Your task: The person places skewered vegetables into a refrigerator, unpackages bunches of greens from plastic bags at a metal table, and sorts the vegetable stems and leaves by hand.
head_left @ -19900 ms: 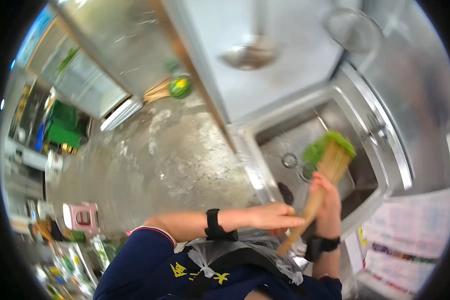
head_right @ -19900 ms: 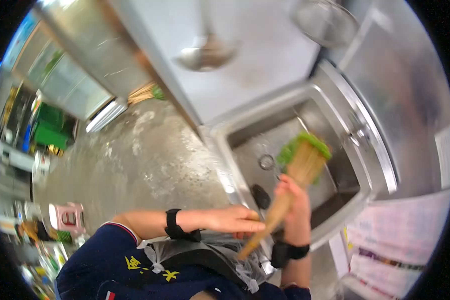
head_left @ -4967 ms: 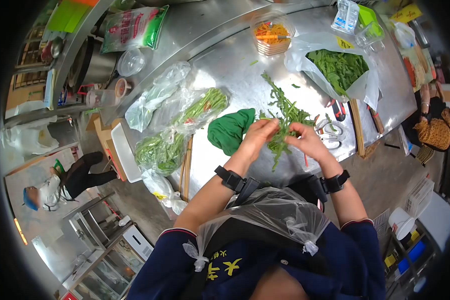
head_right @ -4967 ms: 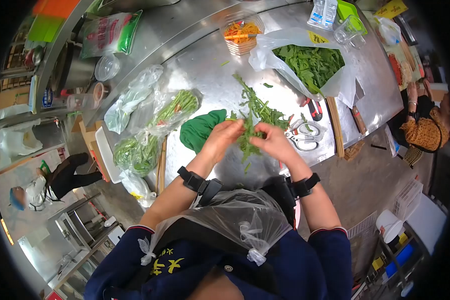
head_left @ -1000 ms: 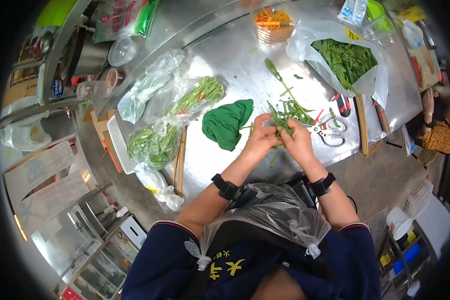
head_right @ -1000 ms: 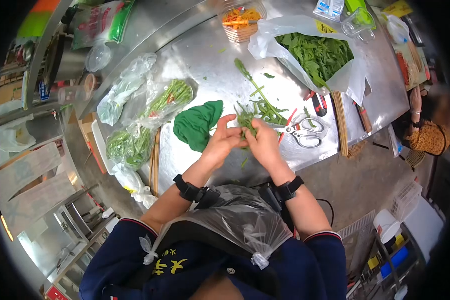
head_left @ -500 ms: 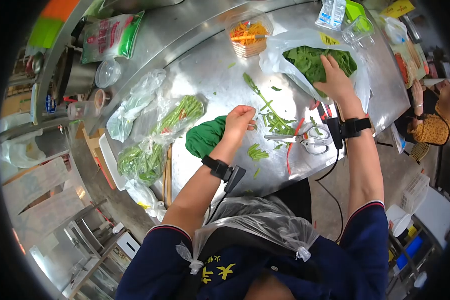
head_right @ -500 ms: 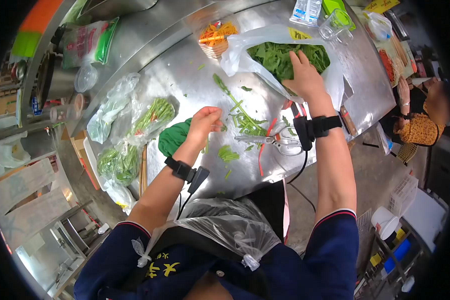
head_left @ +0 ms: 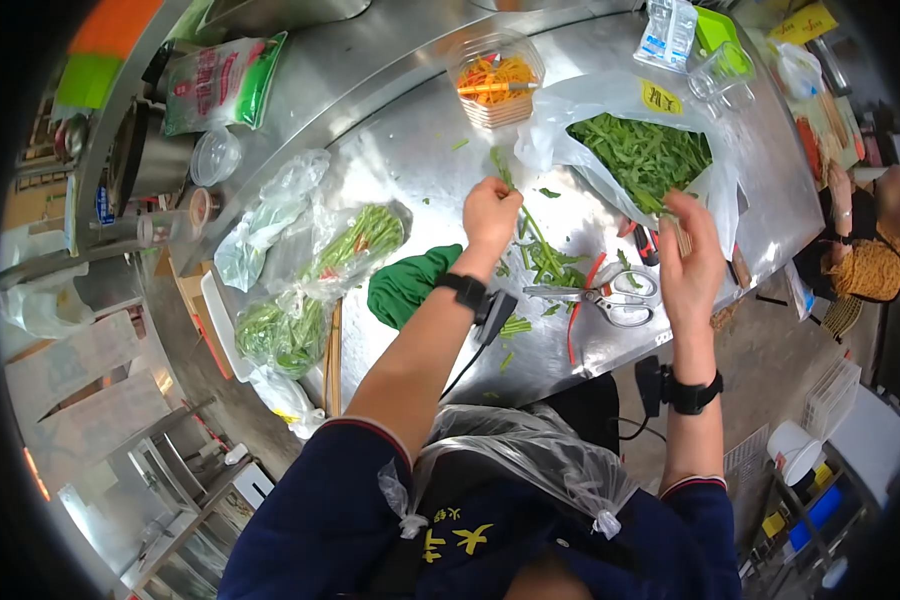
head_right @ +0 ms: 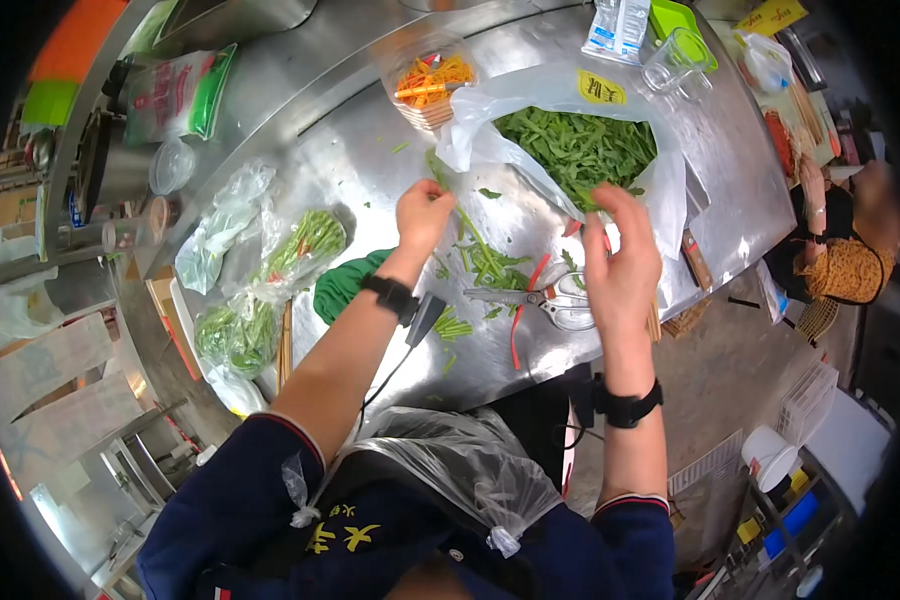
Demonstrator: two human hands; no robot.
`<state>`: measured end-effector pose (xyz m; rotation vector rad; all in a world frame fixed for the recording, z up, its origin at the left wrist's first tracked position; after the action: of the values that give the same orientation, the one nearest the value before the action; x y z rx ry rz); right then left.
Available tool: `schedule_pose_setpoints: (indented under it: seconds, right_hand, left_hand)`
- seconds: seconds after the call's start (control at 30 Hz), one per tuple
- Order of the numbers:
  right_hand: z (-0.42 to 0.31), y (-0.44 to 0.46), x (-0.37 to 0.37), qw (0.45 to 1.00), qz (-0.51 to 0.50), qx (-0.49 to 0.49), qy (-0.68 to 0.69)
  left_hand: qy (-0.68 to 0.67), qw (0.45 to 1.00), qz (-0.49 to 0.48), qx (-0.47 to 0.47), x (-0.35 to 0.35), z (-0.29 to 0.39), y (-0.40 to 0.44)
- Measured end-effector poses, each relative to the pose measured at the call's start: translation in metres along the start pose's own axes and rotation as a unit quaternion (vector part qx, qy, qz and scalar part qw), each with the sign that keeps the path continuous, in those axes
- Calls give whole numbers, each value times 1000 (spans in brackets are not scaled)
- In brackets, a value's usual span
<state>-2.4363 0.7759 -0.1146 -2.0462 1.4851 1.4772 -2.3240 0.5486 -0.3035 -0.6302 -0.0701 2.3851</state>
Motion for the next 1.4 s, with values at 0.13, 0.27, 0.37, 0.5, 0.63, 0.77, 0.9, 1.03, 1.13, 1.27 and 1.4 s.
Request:
schedule_pose_setpoints:
  seconds: [0.13,0.27,0.37,0.5,0.63,0.77,0.9,1.03,1.13,1.27,1.4]
  right_hand:
    - [-30,-26,38,963,-154,88,201]
    - [-72,-54,89,930,-189,110,296]
    - [-78,-94,131,879,-249,144,379]
    - [-81,-157,149,777,-300,300,465]
    - [-83,-203,167,617,-346,437,555]
    - [-63,-214,167,465,-406,491,615]
    - [37,-132,131,948,-288,133,36]
    - [37,-110,139,952,-280,-43,-118]
    - [23,-111,151,945,-294,-93,-105]
    - [27,-122,169,935,-332,-97,-75]
    - [28,-112,163,912,-374,85,146]
  left_hand:
    - [-333,940,-69,-12,-28,29,-24]
    - [-338,916,-215,8,-45,76,-78]
    - [-246,926,-284,-36,-45,56,-113]
    - [-40,953,-286,-91,-65,11,-152]
    - [-95,945,-313,-12,-76,13,-177]
    - [-205,918,-336,-44,-71,-13,-182]
    - [-61,967,-248,1,-76,-18,-151]
    - [27,988,-122,96,-90,16,-120]
    - [2,983,-173,66,-93,13,-126]
    - [-40,987,-155,26,-94,-34,-145]
    - [-136,969,-173,-113,-82,-74,-161]
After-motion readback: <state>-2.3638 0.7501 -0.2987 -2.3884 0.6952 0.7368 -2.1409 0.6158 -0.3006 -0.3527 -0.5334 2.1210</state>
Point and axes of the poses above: each hand's wrist, its own y-axis towards the middle knuckle, its own x-axis out of the palm, z = x × y, the point moved 9 cm from there along y, towards the middle knuckle, and after that the axes turned 13 degrees about -y, right-handed, at the moved point
